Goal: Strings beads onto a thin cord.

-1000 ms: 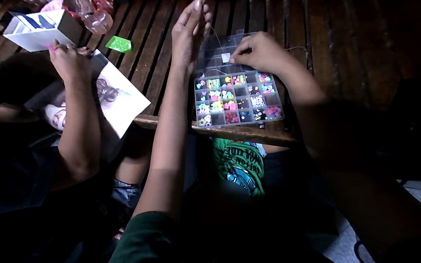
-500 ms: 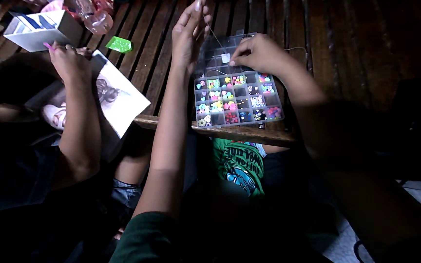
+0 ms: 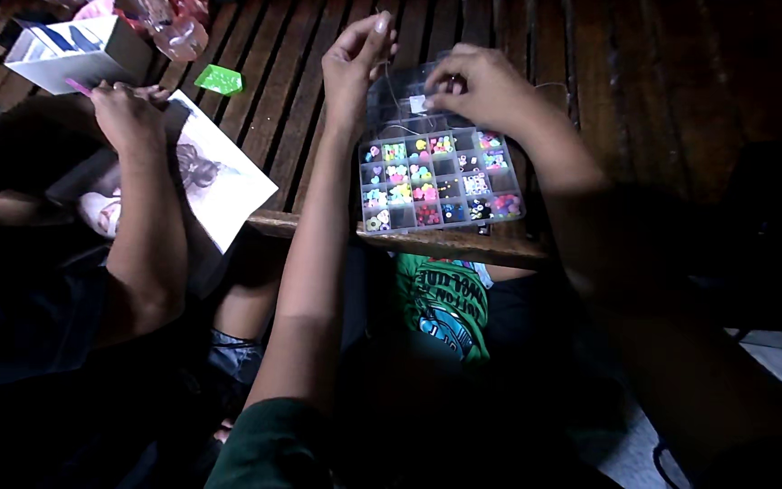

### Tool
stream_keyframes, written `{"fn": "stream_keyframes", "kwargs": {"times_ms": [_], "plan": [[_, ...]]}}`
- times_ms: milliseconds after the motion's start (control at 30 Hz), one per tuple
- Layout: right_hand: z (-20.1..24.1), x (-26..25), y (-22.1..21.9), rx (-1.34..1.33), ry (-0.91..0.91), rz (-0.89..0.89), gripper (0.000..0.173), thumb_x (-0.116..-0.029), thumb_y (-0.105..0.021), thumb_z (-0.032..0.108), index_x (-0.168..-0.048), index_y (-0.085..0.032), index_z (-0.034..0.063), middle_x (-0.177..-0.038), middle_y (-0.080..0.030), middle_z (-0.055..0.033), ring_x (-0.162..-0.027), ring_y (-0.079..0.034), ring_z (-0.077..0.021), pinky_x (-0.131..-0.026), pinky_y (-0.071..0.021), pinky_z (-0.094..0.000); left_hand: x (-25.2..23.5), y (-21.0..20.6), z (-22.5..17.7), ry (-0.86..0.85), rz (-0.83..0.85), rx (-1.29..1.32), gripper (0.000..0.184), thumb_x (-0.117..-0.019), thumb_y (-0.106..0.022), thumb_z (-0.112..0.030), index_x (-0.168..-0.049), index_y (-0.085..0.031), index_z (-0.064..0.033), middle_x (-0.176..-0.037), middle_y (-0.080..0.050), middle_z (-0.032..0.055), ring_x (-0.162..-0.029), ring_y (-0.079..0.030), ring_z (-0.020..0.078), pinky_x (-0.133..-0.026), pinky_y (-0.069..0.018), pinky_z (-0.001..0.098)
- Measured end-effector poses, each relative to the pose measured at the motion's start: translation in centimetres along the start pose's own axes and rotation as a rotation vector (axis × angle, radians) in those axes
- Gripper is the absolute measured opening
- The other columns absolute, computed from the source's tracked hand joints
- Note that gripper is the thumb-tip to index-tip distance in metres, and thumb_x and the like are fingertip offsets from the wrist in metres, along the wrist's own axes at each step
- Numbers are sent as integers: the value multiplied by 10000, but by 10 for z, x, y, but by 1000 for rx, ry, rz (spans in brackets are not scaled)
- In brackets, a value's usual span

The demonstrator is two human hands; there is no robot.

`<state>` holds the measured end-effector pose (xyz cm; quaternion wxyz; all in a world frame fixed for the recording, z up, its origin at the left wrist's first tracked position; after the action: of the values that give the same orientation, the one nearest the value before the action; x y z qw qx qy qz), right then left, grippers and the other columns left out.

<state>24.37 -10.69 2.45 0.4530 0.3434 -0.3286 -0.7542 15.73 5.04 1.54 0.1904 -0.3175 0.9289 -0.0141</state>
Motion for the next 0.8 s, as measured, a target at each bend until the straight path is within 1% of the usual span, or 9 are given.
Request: {"fn": "stream_keyframes", "kwargs": {"times_ms": [67, 133, 167, 233, 300, 367, 467, 633, 800], "plan": [[9, 8, 20, 0, -4, -91, 279, -1016, -640, 204, -1189, -680, -11, -1187, -623, -207, -1009, -628, -271, -926, -509, -405, 7, 2, 0, -16, -3, -47, 178, -1044, -569, -105, -1137, -654, 21, -980, -683, 48, -878, -667, 109, -779, -566, 269], [25, 26, 37, 12, 0, -162, 222, -1010, -639, 189, -1115, -687, -1, -1126, -613, -170, -934, -607, -211, -864, -504, -354, 12, 7, -1, -24, -27, -62, 186, -1039, -581, -110, -1146, -663, 19, -1023, -689, 57, -913, -668, 114, -805, -565, 286], [35, 40, 40, 19, 3, -160, 199, -1004, -644, 173, -1082, -692, -4, -1109, -618, -168, -917, -606, -207, -847, -507, -356, 15, 8, -1, -26, -37, -60, 188, -1038, -581, -109, -1148, -664, 20, -1035, -686, 58, -923, -660, 114, -815, -558, 290], [54, 68, 39, 48, 21, -91, 165, -994, -649, 128, -1048, -717, -12, -1108, -647, -190, -962, -639, -271, -876, -530, -433, 18, 9, 0, -30, -54, -70, 183, -1033, -589, -104, -1138, -670, 22, -1037, -692, 58, -929, -663, 110, -819, -560, 286], [62, 91, 29, 91, 35, -13, 148, -983, -650, 110, -1025, -755, 15, -1102, -672, -189, -1041, -634, -355, -907, -490, -557, 19, 7, 1, -43, -61, -124, 177, -1025, -600, -101, -1117, -682, 26, -1002, -699, 51, -899, -667, 94, -793, -560, 270], [62, 107, 19, 124, 33, 25, 158, -982, -639, 103, -1028, -773, 33, -1110, -689, -183, -1072, -620, -398, -888, -454, -609, 20, 6, 3, -64, -58, -168, 170, -1021, -599, -91, -1099, -687, 31, -973, -704, 47, -876, -666, 84, -787, -555, 263], [60, 123, 9, 172, -6, 16, 152, -981, -644, 97, -1033, -777, 45, -1091, -695, -170, -1044, -629, -400, -836, -471, -607, 18, 9, 4, -72, -76, -170, 164, -1020, -604, -91, -1091, -695, 26, -950, -705, 42, -860, -667, 78, -777, -553, 250], [60, 135, 3, 199, -52, -86, 176, -993, -625, 131, -1043, -782, 71, -1079, -704, -145, -1001, -643, -358, -832, -464, -571, 17, 11, 5, -53, -92, -140, 183, -1022, -593, -85, -1117, -685, 42, -972, -701, 54, -863, -662, 76, -776, -550, 246], [58, 138, 8, 237, -22, -184, 174, -985, -626, 151, -1023, -759, 46, -1071, -704, -177, -975, -652, -385, -792, -474, -578, 15, 11, 7, -62, -103, -129, 168, -1018, -600, -79, -1101, -693, 34, -932, -703, 51, -827, -662, 77, -745, -550, 244]]}}
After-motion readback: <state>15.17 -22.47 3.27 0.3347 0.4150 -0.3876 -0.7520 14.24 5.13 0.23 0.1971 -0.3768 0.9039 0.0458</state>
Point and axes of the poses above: each hand's wrist, its own x-axis away from the middle knuckle, its own y-axis out of the back of the hand, z = x × y, the point moved 6 cm from there along -x, towards the middle knuckle
